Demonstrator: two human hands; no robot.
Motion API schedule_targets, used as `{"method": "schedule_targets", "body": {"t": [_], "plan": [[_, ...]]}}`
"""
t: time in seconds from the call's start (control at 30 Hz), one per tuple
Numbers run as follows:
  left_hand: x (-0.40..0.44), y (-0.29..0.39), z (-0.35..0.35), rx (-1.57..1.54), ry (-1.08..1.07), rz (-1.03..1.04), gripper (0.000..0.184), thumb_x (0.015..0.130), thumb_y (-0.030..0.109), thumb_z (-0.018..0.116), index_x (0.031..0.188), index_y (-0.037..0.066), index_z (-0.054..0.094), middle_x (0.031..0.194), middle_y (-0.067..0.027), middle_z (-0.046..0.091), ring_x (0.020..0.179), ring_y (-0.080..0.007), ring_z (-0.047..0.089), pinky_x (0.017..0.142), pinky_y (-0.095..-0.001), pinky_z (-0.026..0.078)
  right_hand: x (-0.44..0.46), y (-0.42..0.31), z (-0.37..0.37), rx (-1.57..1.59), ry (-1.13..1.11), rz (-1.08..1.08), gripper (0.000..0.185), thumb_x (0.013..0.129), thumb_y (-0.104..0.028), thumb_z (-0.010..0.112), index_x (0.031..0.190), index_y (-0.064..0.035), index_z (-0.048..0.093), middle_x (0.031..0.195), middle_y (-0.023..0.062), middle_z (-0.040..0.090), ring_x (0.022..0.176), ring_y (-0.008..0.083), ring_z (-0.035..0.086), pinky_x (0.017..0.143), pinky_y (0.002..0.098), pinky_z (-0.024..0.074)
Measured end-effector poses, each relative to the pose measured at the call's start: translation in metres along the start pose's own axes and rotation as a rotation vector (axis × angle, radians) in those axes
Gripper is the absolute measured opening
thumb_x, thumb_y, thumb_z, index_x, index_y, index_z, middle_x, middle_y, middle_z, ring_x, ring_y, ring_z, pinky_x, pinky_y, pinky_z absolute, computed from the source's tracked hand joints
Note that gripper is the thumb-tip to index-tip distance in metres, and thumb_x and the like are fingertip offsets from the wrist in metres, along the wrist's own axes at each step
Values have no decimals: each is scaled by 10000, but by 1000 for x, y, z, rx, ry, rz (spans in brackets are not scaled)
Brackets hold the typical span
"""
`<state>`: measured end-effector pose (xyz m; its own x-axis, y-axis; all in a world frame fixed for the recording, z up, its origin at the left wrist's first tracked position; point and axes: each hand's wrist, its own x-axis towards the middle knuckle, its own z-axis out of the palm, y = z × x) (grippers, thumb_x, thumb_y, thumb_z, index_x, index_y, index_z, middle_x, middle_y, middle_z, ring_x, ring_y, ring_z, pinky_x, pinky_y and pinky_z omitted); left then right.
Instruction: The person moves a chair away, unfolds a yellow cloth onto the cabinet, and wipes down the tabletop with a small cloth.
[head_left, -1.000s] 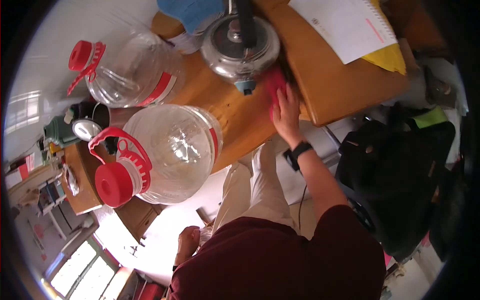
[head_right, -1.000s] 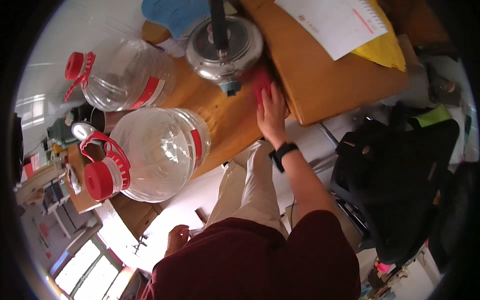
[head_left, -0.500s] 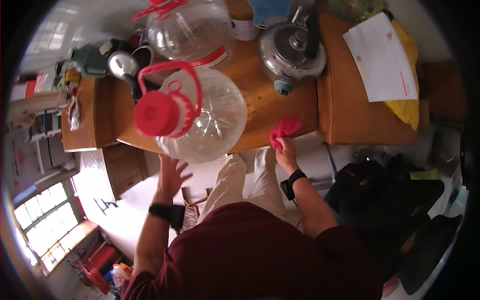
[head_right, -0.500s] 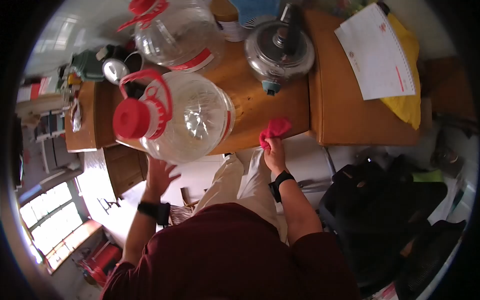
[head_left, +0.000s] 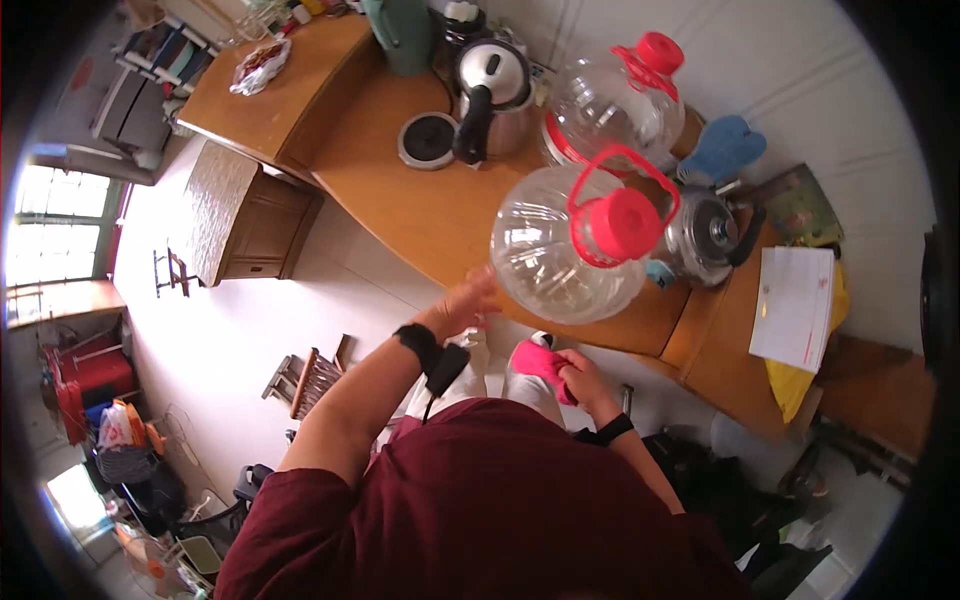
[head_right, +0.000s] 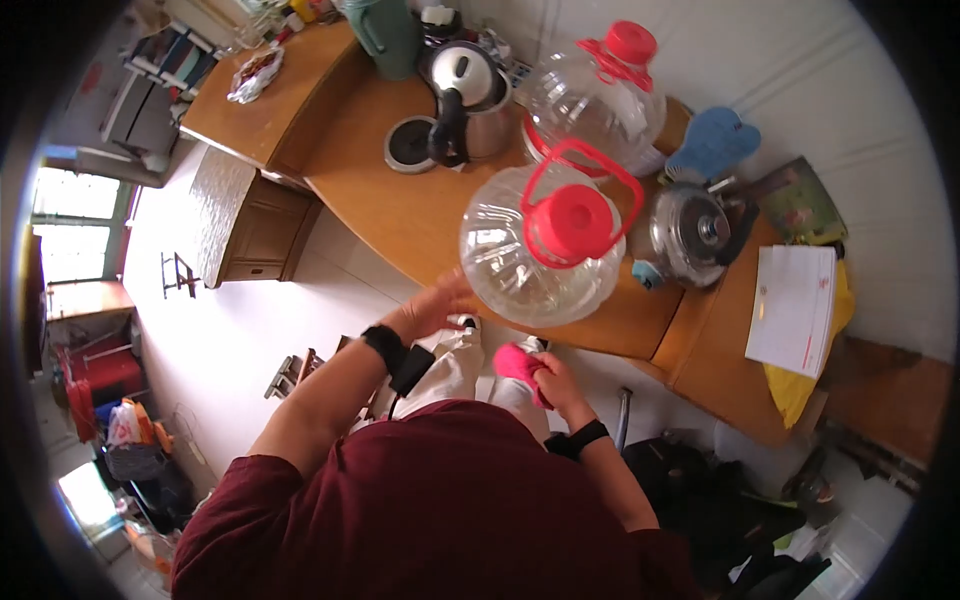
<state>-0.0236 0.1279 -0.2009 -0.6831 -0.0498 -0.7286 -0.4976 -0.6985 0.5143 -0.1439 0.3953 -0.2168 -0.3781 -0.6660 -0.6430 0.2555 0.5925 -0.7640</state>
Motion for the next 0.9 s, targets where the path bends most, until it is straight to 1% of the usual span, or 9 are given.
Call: {"method": "schedule_targets", "body": {"t": [0.03,0.13,0.2,0.27,0.33,0.43,0.6,0.73,0.9], "plan": [[-8,-13,-3,86,69,-37,843,791,717,425,1426,197,237,1463,-88,252,1336,-298,238,980,-592,253,7,-13,12,133,-83,48,303,744,-33,446,1007,-11,595,877,21,591,764,108,543,688,256,449],[-28,-39,-19,466,-108,132,864,815,557,574,1406,28,231,1393,-156,360,1303,-272,312,1069,-360,256,18,-85,45,311,-291,105,367,762,4,407,1105,-5,538,978,56,587,860,115,559,778,249,457],[-59,-35,-17,645,-89,188,822,827,472,612,1397,10,243,1364,-156,400,1290,-257,334,1069,-372,258,31,-116,65,435,-453,107,359,774,4,402,1117,7,508,1025,91,594,906,154,588,842,289,477],[-72,-42,-21,314,-131,407,694,832,384,646,1365,65,336,1184,-116,541,1141,-217,479,977,-363,385,47,-130,77,506,-594,147,350,783,2,400,1120,20,497,1031,115,591,929,181,594,850,318,492],[-100,-32,-23,151,-76,275,584,834,274,656,1311,50,403,1040,-61,603,945,-169,565,847,-331,457,58,-146,90,496,-667,152,371,799,-11,380,1157,28,469,1074,154,570,953,210,595,858,334,500],[-127,-32,-40,375,209,282,420,836,271,633,1162,25,538,965,-67,628,928,-146,568,849,-304,450,68,-167,113,520,-723,124,331,861,-89,409,1166,29,461,1092,146,562,967,220,590,872,343,495],[-165,-13,-78,57,299,305,358,851,257,633,1119,33,557,973,-25,617,911,-109,558,808,-266,459,84,-202,155,772,-729,180,538,879,-443,539,1204,-19,468,1149,112,565,1029,227,578,887,363,490],[-190,12,-132,37,341,443,358,854,259,632,1121,32,556,963,-22,613,878,-108,562,782,-268,466,112,-233,206,663,-752,97,484,851,-345,615,1206,-41,493,1146,116,585,1053,252,576,900,405,483],[-249,51,-216,378,515,485,435,897,395,534,1088,5,554,922,-116,632,851,-191,595,768,-322,477,158,-285,307,408,-734,110,314,892,-123,536,1188,-23,509,1147,125,584,1060,261,572,915,418,476]]}}
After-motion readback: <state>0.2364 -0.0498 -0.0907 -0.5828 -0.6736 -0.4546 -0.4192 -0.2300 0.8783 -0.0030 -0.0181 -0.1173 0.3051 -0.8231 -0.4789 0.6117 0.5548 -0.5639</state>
